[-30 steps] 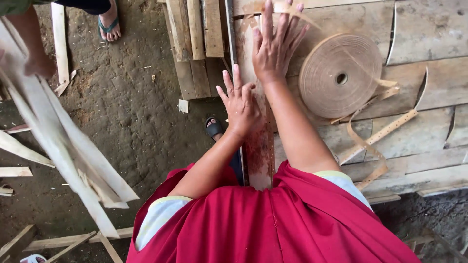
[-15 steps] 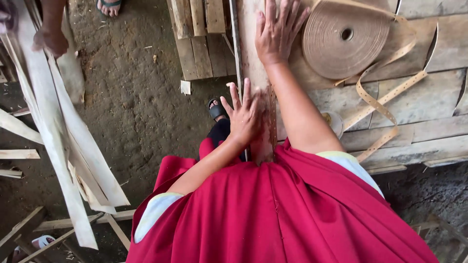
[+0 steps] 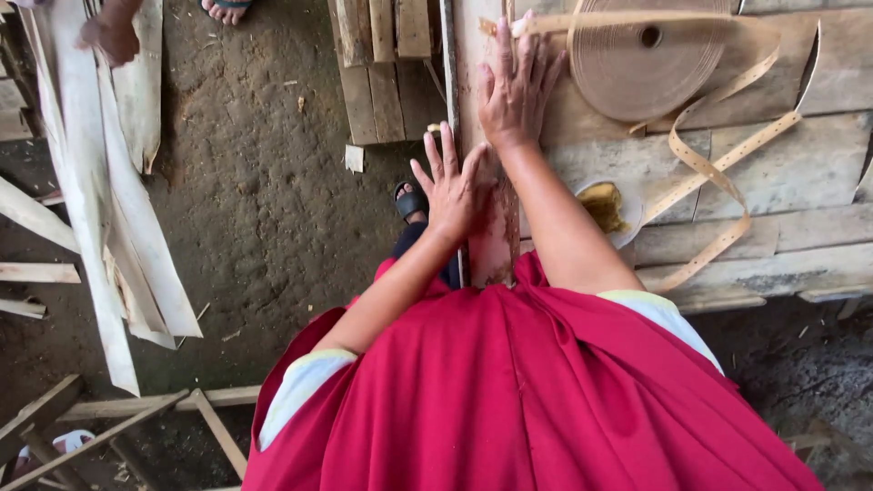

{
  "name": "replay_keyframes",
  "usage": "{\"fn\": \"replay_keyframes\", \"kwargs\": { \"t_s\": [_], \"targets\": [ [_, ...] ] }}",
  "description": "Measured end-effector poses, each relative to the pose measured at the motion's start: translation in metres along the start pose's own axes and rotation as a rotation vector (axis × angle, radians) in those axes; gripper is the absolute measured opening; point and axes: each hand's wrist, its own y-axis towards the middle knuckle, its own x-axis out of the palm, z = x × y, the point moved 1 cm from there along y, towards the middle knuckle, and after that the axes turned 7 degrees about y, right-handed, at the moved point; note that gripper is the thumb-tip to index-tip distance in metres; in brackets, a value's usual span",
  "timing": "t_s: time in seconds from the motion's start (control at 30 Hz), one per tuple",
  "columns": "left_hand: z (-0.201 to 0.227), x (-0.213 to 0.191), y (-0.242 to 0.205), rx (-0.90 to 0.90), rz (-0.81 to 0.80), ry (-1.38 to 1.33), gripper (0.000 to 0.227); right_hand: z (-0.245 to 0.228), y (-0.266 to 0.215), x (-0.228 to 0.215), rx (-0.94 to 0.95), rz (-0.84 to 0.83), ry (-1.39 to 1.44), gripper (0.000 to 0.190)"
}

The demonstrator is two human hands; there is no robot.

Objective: The person applies a brown paste from a small container onto thin bamboo strips using their fingers, then presses the strips onto a wooden plank. The person repeats this process for multiple strips, smoothing each one into place.

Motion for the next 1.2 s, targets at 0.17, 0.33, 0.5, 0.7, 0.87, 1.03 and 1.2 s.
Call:
{"fn": "replay_keyframes", "kwargs": {
  "t_s": [0.17, 0.33, 0.5, 0.7, 0.87, 1.03, 1.2],
  "targets": [
    [-0.002, 0.001, 0.007, -0.01, 0.084, 0.03, 0.068, 0.004, -0.028, -0.004, -0.062, 0.069, 0.036, 0.055],
    [0.005, -0.016, -0.014, -0.009, 0.075, -0.114, 0.058, 0.017, -0.063, 0.001, -0.031, -0.002, -0.052, 0.059],
    [0.021, -0.003, -0.079, 0.083, 0.0, 0.117, 0.078, 0.005, -0.059, -0.015, -0.031, -0.066, -0.022, 0.055],
    [0.007, 0.008, -0.077, 0.022, -0.022, 0.176, 0.1, 0.004, -0.093, -0.025, -0.235, 0.188, 0.14, 0.046],
    [0.0, -0.003, -0.077, -0.014, -0.012, -0.005, 0.09, 0.017, -0.144, -0.008, -0.299, 0.294, 0.072, 0.042],
    [-0.001, -0.029, -0.075, -0.007, -0.185, -0.087, 0.096, 0.021, -0.181, -0.017, -0.376, 0.318, 0.095, 0.039],
    [0.005, -0.038, -0.071, -0.044, -0.266, 0.005, 0.102, 0.03, -0.208, -0.013, -0.36, 0.201, 0.108, 0.042]
  ]
}}
